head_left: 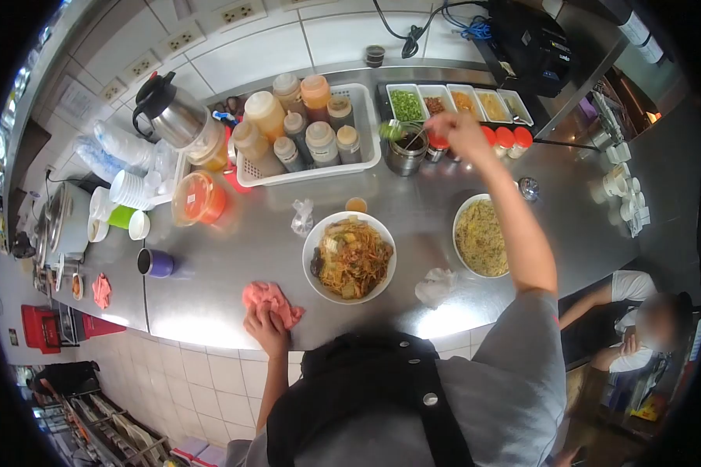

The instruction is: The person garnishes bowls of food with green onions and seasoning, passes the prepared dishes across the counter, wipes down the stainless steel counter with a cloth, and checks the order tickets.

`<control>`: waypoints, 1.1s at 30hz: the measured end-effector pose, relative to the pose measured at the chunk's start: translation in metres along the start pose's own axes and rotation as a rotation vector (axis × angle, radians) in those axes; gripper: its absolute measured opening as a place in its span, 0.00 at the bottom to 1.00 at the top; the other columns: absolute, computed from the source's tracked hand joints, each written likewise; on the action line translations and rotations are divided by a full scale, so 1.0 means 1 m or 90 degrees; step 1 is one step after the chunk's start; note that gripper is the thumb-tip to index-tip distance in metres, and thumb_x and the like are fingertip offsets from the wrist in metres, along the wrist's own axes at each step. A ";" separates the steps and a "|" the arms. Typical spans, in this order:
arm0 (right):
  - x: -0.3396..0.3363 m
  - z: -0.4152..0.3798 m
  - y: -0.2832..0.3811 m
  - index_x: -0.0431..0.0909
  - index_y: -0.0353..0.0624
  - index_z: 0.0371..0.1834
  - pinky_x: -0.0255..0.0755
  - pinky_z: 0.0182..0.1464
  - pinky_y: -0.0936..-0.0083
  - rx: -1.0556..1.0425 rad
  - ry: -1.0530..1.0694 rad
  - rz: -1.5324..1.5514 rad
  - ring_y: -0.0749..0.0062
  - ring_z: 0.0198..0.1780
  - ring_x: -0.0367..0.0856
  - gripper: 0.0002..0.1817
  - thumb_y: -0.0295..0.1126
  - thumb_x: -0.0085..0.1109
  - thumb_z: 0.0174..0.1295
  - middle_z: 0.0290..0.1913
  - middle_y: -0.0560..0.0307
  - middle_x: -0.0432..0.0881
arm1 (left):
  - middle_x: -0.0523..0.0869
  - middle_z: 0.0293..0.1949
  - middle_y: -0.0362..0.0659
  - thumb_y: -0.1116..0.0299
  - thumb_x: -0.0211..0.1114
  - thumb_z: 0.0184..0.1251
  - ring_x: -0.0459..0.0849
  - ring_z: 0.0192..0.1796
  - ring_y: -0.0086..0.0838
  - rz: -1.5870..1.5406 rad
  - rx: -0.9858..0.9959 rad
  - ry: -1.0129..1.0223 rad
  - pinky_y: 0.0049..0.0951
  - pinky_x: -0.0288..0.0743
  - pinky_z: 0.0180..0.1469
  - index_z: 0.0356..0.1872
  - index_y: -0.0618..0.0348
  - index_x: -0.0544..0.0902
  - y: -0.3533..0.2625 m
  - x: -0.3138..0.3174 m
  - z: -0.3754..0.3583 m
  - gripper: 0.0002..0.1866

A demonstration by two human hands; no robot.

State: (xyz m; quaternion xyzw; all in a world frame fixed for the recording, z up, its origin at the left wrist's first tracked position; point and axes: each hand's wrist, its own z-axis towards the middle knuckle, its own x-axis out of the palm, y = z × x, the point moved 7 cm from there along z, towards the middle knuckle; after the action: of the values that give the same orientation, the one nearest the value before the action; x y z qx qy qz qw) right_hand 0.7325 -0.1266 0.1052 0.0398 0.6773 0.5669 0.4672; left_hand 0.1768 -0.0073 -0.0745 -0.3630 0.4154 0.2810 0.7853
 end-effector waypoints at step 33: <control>0.098 -0.006 0.120 0.76 0.36 0.33 0.70 0.49 0.60 -0.295 -0.003 -0.300 0.49 0.44 0.78 0.06 0.22 0.47 0.61 0.37 0.44 0.79 | 0.75 0.53 0.46 0.66 0.63 0.53 0.71 0.57 0.42 -0.001 -0.009 -0.018 0.46 0.62 0.57 0.45 0.47 0.80 0.003 -0.022 0.009 0.16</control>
State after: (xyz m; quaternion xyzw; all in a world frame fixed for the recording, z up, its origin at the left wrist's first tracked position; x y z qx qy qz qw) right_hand 0.6168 -0.0313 0.1436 -0.2242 0.5194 0.5822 0.5839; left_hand 0.1681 -0.0015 -0.0529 -0.3648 0.4019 0.2888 0.7886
